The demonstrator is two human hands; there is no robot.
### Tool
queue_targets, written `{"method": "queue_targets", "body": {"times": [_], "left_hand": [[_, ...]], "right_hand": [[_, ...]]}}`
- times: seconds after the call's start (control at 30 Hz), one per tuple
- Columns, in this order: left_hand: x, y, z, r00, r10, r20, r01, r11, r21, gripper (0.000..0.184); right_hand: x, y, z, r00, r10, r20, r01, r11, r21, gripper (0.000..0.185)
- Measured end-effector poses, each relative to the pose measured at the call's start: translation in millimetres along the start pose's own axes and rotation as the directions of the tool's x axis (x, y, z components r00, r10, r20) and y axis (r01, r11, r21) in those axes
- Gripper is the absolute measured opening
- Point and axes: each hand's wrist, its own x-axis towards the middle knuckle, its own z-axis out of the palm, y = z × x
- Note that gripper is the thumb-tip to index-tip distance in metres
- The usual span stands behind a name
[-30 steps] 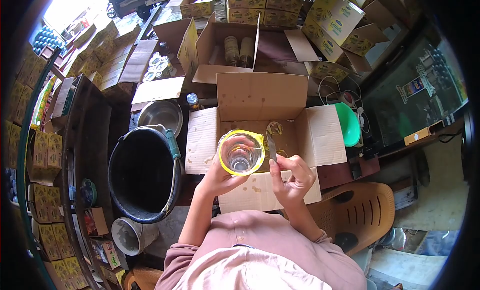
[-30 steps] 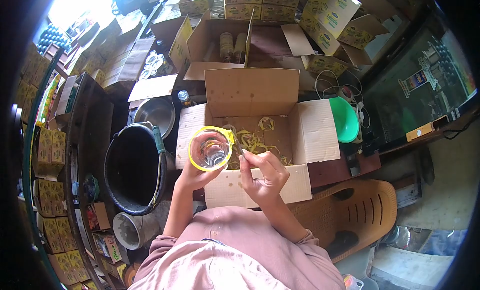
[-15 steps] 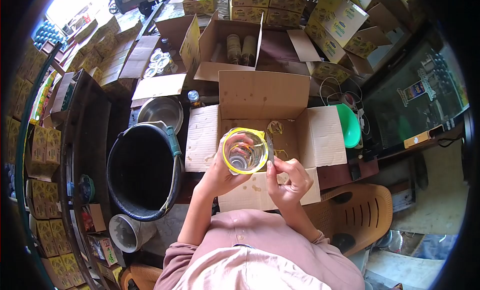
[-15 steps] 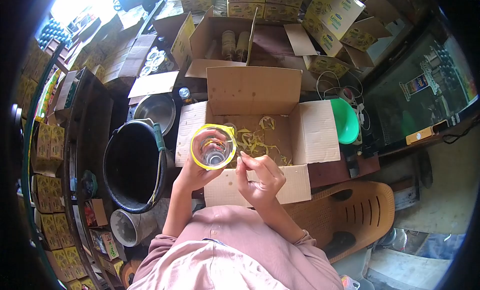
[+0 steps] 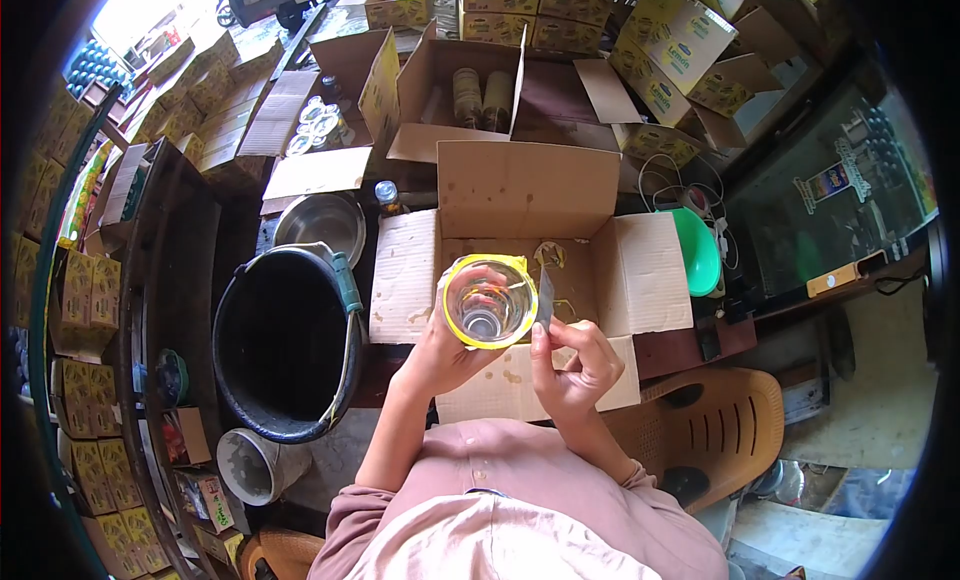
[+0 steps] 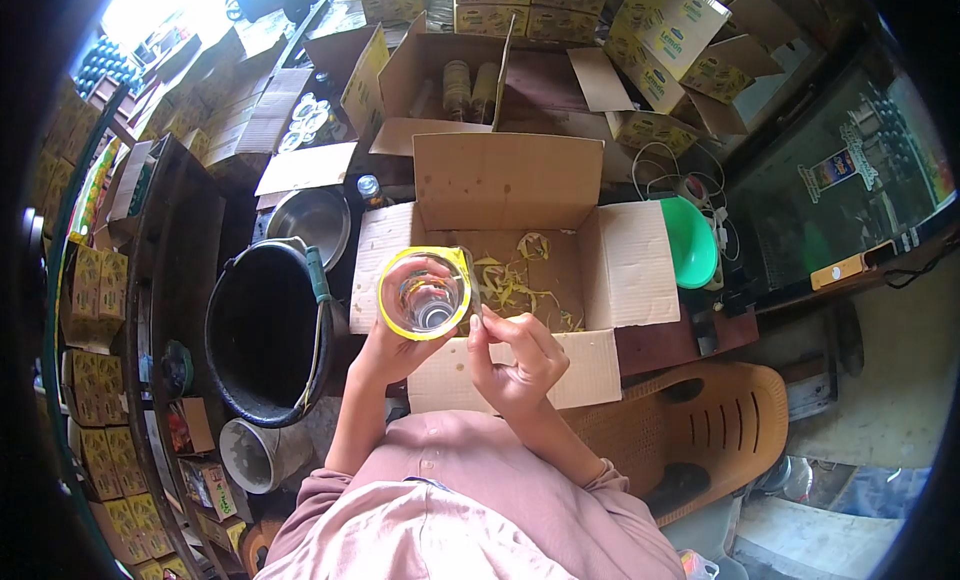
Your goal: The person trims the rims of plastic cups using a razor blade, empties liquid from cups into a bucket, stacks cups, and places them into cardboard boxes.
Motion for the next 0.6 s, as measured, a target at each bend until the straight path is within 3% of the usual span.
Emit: {"method": "queue_targets", "body": {"times": [0.6], "left_hand": [[-4.4, -1.0, 6.3, 1.0, -0.002, 0.001, 0.001, 0.999, 0.04, 0.07]], "right_hand": [[-0.2, -0.6, 4.6, 0.993, -0.088, -0.075, 0.083, 0.994, -0.072, 0.014]]}}
